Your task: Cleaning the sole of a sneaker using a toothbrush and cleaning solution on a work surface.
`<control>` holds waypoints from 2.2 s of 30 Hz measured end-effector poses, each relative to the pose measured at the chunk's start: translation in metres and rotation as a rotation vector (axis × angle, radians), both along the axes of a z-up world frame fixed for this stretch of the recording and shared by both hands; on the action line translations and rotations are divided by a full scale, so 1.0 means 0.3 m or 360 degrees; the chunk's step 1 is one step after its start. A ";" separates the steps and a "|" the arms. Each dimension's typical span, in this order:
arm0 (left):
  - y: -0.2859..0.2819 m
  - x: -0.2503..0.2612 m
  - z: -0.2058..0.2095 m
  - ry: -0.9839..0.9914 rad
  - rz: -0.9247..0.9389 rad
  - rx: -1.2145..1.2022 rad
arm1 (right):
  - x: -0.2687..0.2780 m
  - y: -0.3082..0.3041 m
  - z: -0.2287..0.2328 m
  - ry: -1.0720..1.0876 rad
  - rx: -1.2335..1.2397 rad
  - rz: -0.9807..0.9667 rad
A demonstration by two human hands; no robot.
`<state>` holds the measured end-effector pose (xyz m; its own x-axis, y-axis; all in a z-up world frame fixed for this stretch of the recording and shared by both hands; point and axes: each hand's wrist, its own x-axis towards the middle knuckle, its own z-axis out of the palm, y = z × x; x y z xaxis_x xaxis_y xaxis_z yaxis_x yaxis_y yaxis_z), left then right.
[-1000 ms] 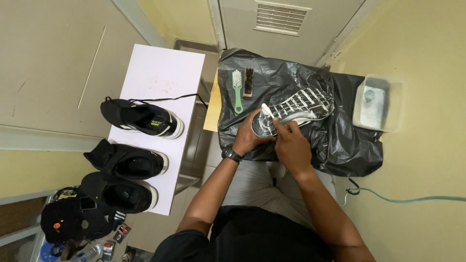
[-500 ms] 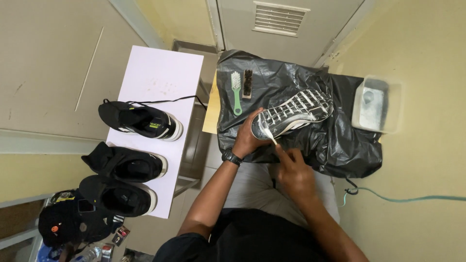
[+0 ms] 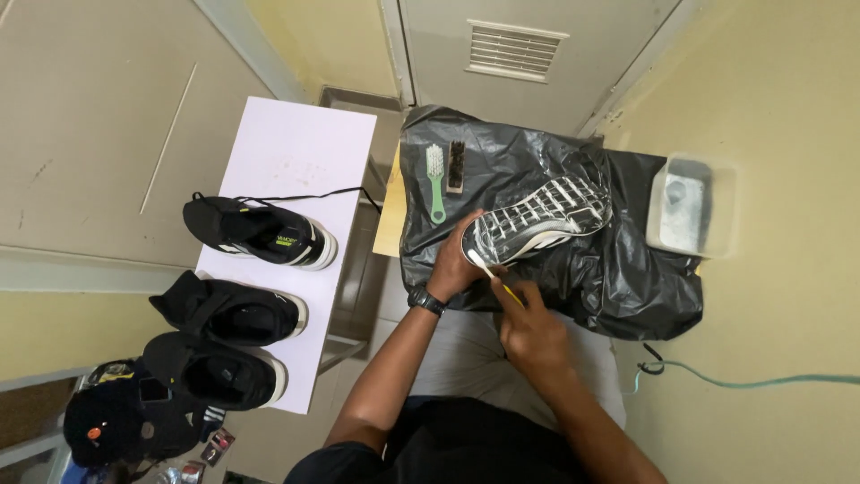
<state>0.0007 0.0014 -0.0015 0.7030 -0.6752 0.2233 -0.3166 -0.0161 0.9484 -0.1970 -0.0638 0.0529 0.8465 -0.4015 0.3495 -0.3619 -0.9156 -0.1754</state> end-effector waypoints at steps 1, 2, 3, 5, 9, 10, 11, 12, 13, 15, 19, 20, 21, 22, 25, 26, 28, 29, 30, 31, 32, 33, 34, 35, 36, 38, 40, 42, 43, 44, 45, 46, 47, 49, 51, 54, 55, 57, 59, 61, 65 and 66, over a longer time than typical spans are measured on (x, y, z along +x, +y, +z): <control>-0.009 0.006 -0.025 0.0005 0.0001 0.0003 | 0.024 -0.014 0.016 0.0005 0.0003 0.0001; -0.011 0.011 -0.050 -0.0017 0.0001 0.0019 | 0.046 -0.019 0.032 0.0105 0.0208 0.0003; -0.012 0.015 -0.075 -0.0039 0.0000 0.0035 | 0.068 -0.024 0.048 0.0204 0.0413 0.0004; -0.008 0.001 -0.030 -0.0019 0.0006 0.0056 | 0.104 -0.059 0.044 0.0183 0.0435 -0.0019; -0.008 -0.008 0.009 0.0047 0.0044 0.0161 | 0.160 -0.142 0.033 0.0050 0.0287 -0.0088; -0.015 -0.001 0.006 0.0040 0.0044 0.0155 | 0.171 -0.155 0.043 0.0042 0.0281 -0.0088; -0.023 0.007 0.002 0.0071 0.0034 0.0124 | 0.182 -0.170 0.051 -0.0063 0.0156 -0.0029; -0.014 -0.004 -0.007 0.0118 0.0024 0.0109 | 0.176 -0.169 0.057 -0.0151 0.0046 0.0028; -0.004 -0.016 -0.011 0.0127 0.0023 0.0117 | 0.170 -0.163 0.060 -0.0143 0.0054 0.0028; -0.007 -0.003 -0.008 0.0163 0.0009 0.0198 | 0.188 -0.169 0.074 -0.0063 0.0084 0.0056; -0.006 -0.008 -0.008 0.0156 -0.0002 0.0205 | 0.149 -0.175 0.066 0.0022 0.0140 0.0187; -0.006 -0.005 -0.020 0.0156 -0.0017 0.0097 | 0.140 -0.172 0.083 0.0150 0.0207 0.0259; -0.006 -0.001 -0.031 0.0157 -0.0032 -0.0010 | 0.130 -0.170 0.102 0.0278 0.0275 0.0331; -0.007 0.003 -0.028 0.0151 -0.0040 -0.0015 | 0.120 -0.172 0.126 0.0271 0.0270 0.0323; -0.004 0.007 -0.037 0.0072 -0.0062 -0.0043 | 0.087 -0.175 0.172 0.0391 0.0285 0.0422; -0.006 0.011 -0.050 0.0081 -0.0062 -0.0053 | 0.080 -0.181 0.172 0.0399 0.0308 0.0456; -0.009 0.013 -0.061 0.0092 -0.0070 -0.0060 | 0.069 -0.187 0.172 0.0407 0.0336 0.0483; -0.010 0.012 -0.058 0.0091 -0.0068 -0.0069 | 0.065 -0.187 0.172 0.0405 0.0360 0.0490; -0.012 0.011 -0.054 0.0090 -0.0062 -0.0081 | 0.062 -0.190 0.173 0.0403 0.0382 0.0502; -0.011 0.005 -0.044 0.0092 -0.0066 -0.0080 | 0.064 -0.190 0.154 0.0404 0.0384 0.0498; -0.009 0.003 -0.034 0.0059 -0.0043 -0.0064 | 0.068 -0.188 0.133 0.0374 0.0348 0.0450; -0.008 0.000 -0.023 0.0025 -0.0020 -0.0048 | 0.071 -0.187 0.113 0.0344 0.0312 0.0402; -0.009 0.000 -0.023 0.0023 -0.0020 -0.0047 | 0.076 -0.185 0.081 0.0342 0.0313 0.0403; -0.011 -0.001 -0.024 0.0008 -0.0007 -0.0050 | 0.080 -0.184 0.048 0.0238 0.0249 0.0345; -0.009 -0.006 -0.026 -0.0004 0.0003 -0.0049 | 0.080 -0.178 0.014 0.0138 0.0190 0.0283; -0.006 -0.016 -0.008 -0.0011 -0.0002 -0.0051 | 0.097 -0.188 0.034 0.0041 0.0181 0.0321; -0.008 -0.017 -0.004 -0.0025 -0.0014 -0.0058 | 0.109 -0.209 0.009 -0.0062 0.0165 0.0351; -0.003 -0.017 -0.017 -0.0010 -0.0005 -0.0072 | 0.110 -0.232 -0.065 -0.0212 0.0175 0.0191; 0.003 -0.020 -0.015 -0.0011 -0.0014 -0.0066 | 0.101 -0.238 -0.080 -0.0215 0.0179 0.0182; 0.000 -0.017 -0.014 -0.0001 -0.0017 -0.0060 | 0.098 -0.251 -0.096 -0.0290 0.0208 0.0174; -0.003 -0.014 -0.012 0.0010 -0.0020 -0.0054 | 0.094 -0.265 -0.111 -0.0365 0.0237 0.0165; -0.009 -0.012 -0.014 0.0004 -0.0028 -0.0057 | 0.093 -0.282 -0.101 -0.0371 0.0233 0.0158; -0.014 -0.009 -0.015 -0.0009 -0.0023 -0.0067 | 0.092 -0.299 -0.091 -0.0457 0.0293 0.0169; 0.000 -0.013 -0.021 -0.0021 -0.0030 -0.0065 | 0.077 -0.295 -0.085 -0.0543 0.0364 0.0167; -0.002 -0.007 -0.019 -0.0060 -0.0038 -0.0073 | 0.070 -0.297 -0.079 -0.0562 0.0360 -0.0067; -0.011 -0.007 -0.034 -0.0063 -0.0029 -0.0057 | 0.061 -0.346 -0.139 -0.0484 0.0210 -0.0179; 0.000 -0.013 -0.034 -0.0057 -0.0033 -0.0048 | 0.051 -0.331 -0.120 -0.0478 0.0218 -0.0185; -0.008 -0.002 -0.026 -0.0036 -0.0056 -0.0080 | 0.054 -0.327 -0.073 -0.0438 0.0341 -0.0304; -0.017 0.006 -0.027 -0.0049 -0.0051 -0.0096 | 0.055 -0.339 -0.067 -0.0444 0.0351 -0.0298; -0.008 0.001 -0.030 -0.0051 -0.0056 -0.0094 | 0.047 -0.329 -0.094 -0.0439 0.0377 -0.0306; -0.002 0.001 -0.029 -0.0048 -0.0055 -0.0089 | 0.057 -0.269 -0.131 -0.0471 0.0518 -0.0174; -0.005 -0.001 -0.030 -0.0046 -0.0052 -0.0100 | 0.059 -0.243 -0.124 -0.0499 0.0580 -0.0154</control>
